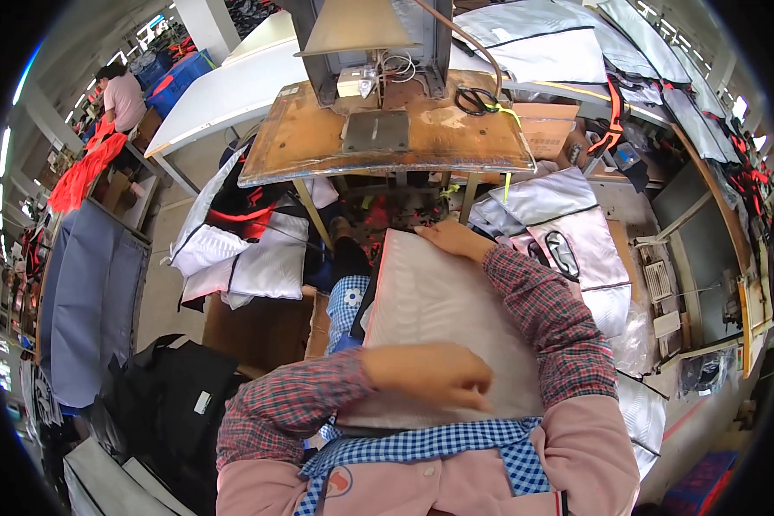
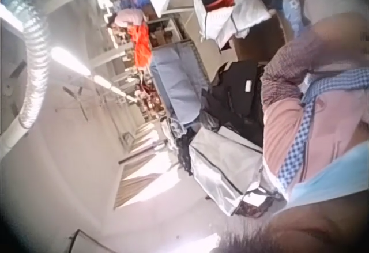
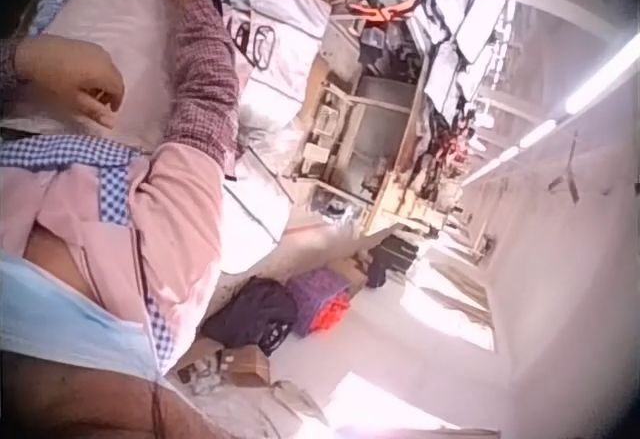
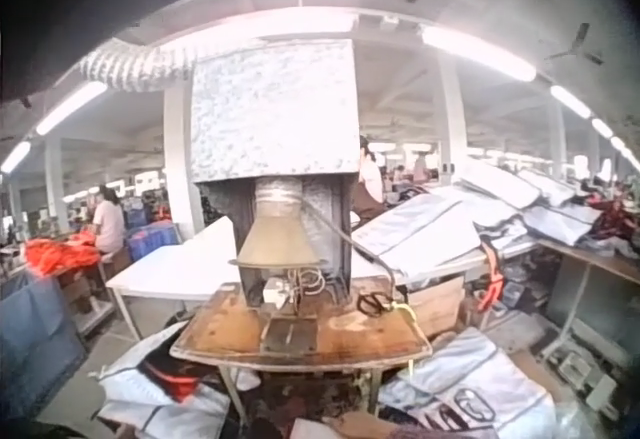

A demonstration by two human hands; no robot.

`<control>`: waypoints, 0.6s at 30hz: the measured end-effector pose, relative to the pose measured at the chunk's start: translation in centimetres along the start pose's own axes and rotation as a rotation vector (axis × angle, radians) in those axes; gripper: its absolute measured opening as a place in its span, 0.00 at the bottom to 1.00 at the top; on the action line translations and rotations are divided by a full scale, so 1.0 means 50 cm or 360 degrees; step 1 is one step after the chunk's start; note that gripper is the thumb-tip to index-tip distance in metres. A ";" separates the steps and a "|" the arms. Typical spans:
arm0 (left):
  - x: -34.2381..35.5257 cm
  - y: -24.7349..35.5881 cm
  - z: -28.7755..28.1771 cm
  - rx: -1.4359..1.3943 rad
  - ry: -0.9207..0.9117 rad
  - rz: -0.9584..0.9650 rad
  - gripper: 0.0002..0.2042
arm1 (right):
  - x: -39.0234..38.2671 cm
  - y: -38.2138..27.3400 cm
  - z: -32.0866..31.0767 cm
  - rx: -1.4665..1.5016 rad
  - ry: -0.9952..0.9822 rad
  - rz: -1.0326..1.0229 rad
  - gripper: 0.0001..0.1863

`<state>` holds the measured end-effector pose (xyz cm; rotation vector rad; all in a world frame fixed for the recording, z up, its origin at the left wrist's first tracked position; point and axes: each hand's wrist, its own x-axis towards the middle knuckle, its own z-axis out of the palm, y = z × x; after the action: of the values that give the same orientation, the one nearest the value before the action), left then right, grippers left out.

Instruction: Finishing the edges of white fabric bags using an industrial sewing machine.

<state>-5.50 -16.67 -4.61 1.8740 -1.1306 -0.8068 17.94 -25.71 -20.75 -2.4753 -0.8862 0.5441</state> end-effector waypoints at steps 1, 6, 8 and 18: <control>-0.040 -0.013 -0.034 -0.0071 0.0228 -0.0082 0.14 | 0.001 -0.012 -0.003 0.0002 -0.0004 -0.0004 0.35; -0.192 -0.195 -0.157 0.0131 0.2058 -0.0491 0.11 | -0.048 -0.103 -0.126 0.0205 0.0462 -0.0195 0.27; -0.212 -0.292 -0.193 0.0200 0.2309 -0.0490 0.16 | -0.060 -0.146 -0.170 0.0277 0.0461 -0.0186 0.25; -0.135 -0.272 -0.360 -0.0946 0.2216 -0.0079 0.14 | -0.034 -0.196 -0.266 0.0244 0.0639 -0.0244 0.25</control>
<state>12.10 -1.19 -6.78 1.3967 0.0592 0.2317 18.58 -23.80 -4.24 -2.2407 -0.8250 0.0532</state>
